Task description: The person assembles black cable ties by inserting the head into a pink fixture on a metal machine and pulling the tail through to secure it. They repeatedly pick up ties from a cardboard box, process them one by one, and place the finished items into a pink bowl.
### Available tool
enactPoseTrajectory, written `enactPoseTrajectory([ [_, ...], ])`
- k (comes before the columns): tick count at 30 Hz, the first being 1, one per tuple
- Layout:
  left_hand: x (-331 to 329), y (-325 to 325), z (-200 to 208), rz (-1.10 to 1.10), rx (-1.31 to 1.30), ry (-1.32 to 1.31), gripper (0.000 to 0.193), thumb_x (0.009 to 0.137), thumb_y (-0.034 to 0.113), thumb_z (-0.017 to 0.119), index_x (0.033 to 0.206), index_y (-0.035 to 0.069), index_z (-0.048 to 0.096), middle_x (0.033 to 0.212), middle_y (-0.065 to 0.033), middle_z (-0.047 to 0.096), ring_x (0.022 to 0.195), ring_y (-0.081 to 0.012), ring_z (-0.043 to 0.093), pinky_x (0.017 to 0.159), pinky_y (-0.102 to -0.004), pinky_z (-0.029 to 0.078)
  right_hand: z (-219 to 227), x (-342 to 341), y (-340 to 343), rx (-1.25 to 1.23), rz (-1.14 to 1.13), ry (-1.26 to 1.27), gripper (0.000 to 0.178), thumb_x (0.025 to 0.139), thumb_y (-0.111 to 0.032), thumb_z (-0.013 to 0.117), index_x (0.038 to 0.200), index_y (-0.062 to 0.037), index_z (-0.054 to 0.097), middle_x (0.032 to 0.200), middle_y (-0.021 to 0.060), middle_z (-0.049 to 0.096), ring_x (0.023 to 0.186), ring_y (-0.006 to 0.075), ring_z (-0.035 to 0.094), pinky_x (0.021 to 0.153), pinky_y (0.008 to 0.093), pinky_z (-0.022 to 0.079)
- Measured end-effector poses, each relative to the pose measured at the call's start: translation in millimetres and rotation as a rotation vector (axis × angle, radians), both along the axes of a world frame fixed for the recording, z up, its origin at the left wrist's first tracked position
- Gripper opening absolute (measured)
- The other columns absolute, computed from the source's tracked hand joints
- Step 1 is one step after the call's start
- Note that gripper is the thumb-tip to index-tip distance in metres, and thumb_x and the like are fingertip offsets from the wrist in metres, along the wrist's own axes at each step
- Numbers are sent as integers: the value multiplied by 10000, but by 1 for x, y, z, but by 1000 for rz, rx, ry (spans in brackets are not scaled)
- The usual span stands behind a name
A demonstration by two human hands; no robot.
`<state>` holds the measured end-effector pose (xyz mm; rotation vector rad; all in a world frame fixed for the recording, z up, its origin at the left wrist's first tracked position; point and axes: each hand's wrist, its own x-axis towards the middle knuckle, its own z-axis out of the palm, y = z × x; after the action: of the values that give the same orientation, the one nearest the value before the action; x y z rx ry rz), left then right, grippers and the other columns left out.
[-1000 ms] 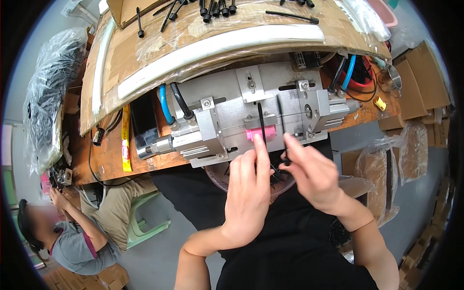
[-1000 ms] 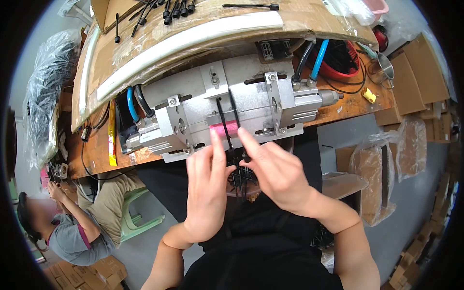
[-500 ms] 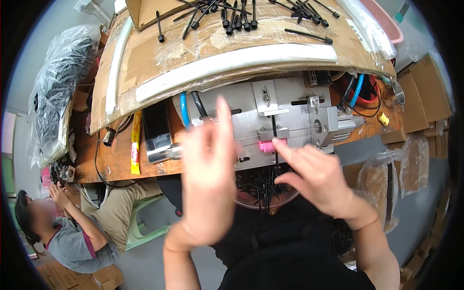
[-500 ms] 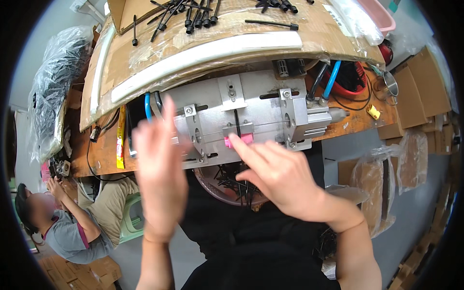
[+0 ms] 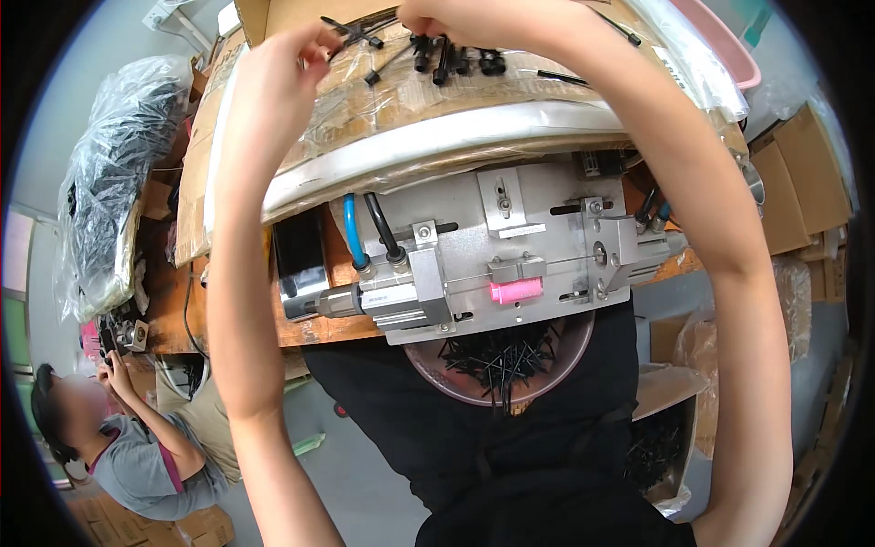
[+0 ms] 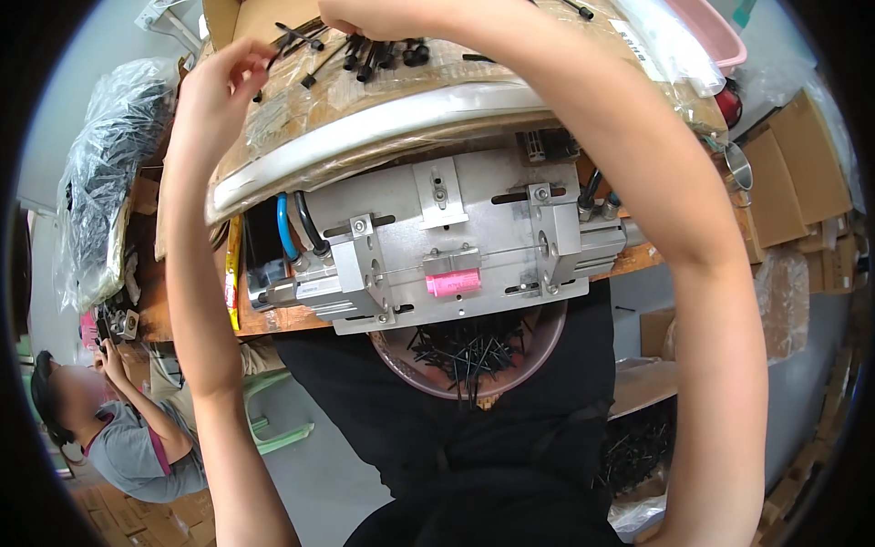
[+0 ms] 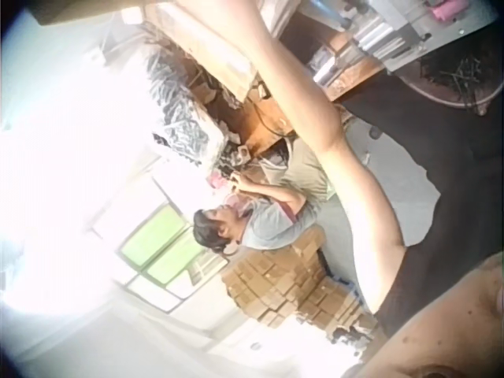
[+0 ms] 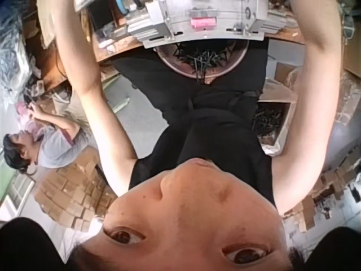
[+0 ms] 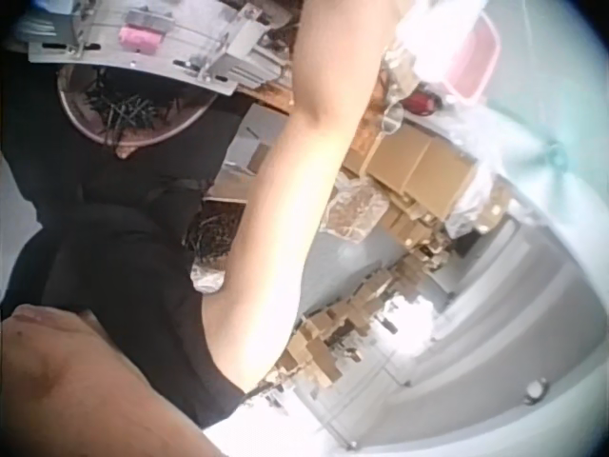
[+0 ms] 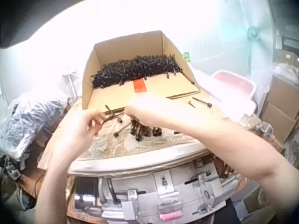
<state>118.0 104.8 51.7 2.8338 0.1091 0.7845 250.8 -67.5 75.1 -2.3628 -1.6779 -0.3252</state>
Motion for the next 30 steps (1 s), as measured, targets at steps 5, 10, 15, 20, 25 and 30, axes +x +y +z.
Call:
enactPoseTrajectory([
  [5,-44,-17,-10,-271,-19,111,133,869,52,618,994,7,616,846,-78,610,753,-203,593,724,-298,468,-14,11,-17,13,192,-221,102,767,-17,564,804,-11,659,753,193,648,747,347,654,696,419,512],
  [10,-55,-46,0,-83,-38,224,254,811,178,731,963,5,623,961,-118,616,877,-227,615,766,-328,484,-27,-16,18,67,179,-248,148,763,-72,577,799,16,690,752,225,663,755,353,681,668,418,538],
  [15,-89,-88,-34,-115,84,-259,191,734,47,744,903,35,656,1046,-119,544,835,-275,568,735,-364,474,-1,-24,-21,317,92,44,146,784,-31,570,736,42,687,700,224,652,667,333,665,624,375,536],
  [20,-163,-168,-92,-196,-128,-113,522,683,-17,691,1200,11,629,923,-98,573,800,-225,554,719,-341,462,11,-94,-93,699,5,344,349,886,-214,667,1115,49,652,956,176,711,851,197,697,656,285,577],
  [25,-146,-209,-129,-91,-67,60,666,702,-53,603,1348,-93,447,930,-103,510,823,-221,511,775,-311,467,-19,-88,-138,982,-49,721,226,934,-170,604,1069,4,652,962,142,699,843,191,662,679,301,538],
  [30,-141,-211,-129,-115,-77,162,688,729,-56,651,1376,-86,418,951,-116,515,857,-248,505,790,-351,453,-38,-101,-184,956,-30,684,182,976,-122,555,1076,26,590,987,156,673,705,110,572,617,206,454],
])
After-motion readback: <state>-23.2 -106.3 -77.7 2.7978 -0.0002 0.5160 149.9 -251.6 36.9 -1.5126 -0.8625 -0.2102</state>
